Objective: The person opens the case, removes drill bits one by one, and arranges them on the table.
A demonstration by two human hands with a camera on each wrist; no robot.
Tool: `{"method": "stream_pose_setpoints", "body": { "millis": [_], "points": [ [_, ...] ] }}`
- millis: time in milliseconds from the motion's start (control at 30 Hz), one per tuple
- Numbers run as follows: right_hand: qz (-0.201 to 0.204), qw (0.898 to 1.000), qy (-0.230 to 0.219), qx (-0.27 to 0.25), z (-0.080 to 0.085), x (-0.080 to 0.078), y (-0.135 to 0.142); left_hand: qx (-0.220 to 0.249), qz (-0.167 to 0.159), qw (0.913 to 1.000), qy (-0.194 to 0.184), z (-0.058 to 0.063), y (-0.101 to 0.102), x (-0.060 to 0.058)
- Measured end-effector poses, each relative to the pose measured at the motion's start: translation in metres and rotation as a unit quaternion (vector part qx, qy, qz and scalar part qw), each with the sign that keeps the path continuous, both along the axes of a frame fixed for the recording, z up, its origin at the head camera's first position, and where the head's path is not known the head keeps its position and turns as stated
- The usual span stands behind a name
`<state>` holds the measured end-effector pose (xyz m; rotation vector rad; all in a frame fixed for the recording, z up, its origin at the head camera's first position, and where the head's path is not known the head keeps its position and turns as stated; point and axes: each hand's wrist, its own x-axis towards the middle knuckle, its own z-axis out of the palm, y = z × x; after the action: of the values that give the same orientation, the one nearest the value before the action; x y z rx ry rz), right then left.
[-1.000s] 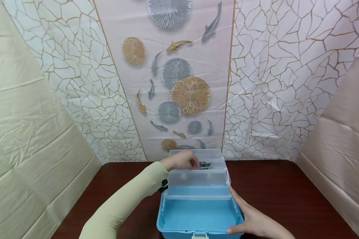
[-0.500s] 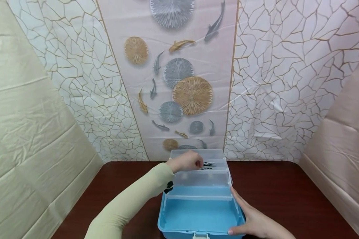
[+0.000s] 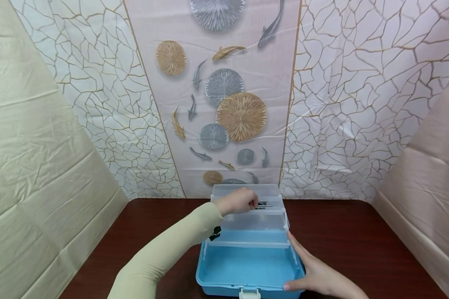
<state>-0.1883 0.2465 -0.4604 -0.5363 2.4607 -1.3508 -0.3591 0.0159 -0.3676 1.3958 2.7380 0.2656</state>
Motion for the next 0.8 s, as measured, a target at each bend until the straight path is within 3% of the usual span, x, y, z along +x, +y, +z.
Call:
{"method": "stream_pose_setpoints", "body": {
  "millis": [267, 433, 567, 800],
  "points": [
    [0.007, 0.999, 0.038, 0.015, -0.001, 0.002, 0.001, 0.001, -0.011, 0.9999, 0.012, 0.001, 0.000, 0.007],
    [0.009, 0.999, 0.031, 0.011, -0.002, 0.000, 0.002, 0.003, -0.010, 0.9998, 0.015, 0.006, -0.003, 0.005],
    [0.005, 0.999, 0.036, 0.017, -0.002, -0.001, 0.002, 0.021, -0.003, 0.9996, 0.015, 0.017, -0.007, -0.001],
    [0.000, 0.999, 0.045, 0.022, -0.002, -0.001, 0.001, 0.072, 0.024, 0.9969, -0.023, 0.037, -0.020, -0.011]
  ]
}}
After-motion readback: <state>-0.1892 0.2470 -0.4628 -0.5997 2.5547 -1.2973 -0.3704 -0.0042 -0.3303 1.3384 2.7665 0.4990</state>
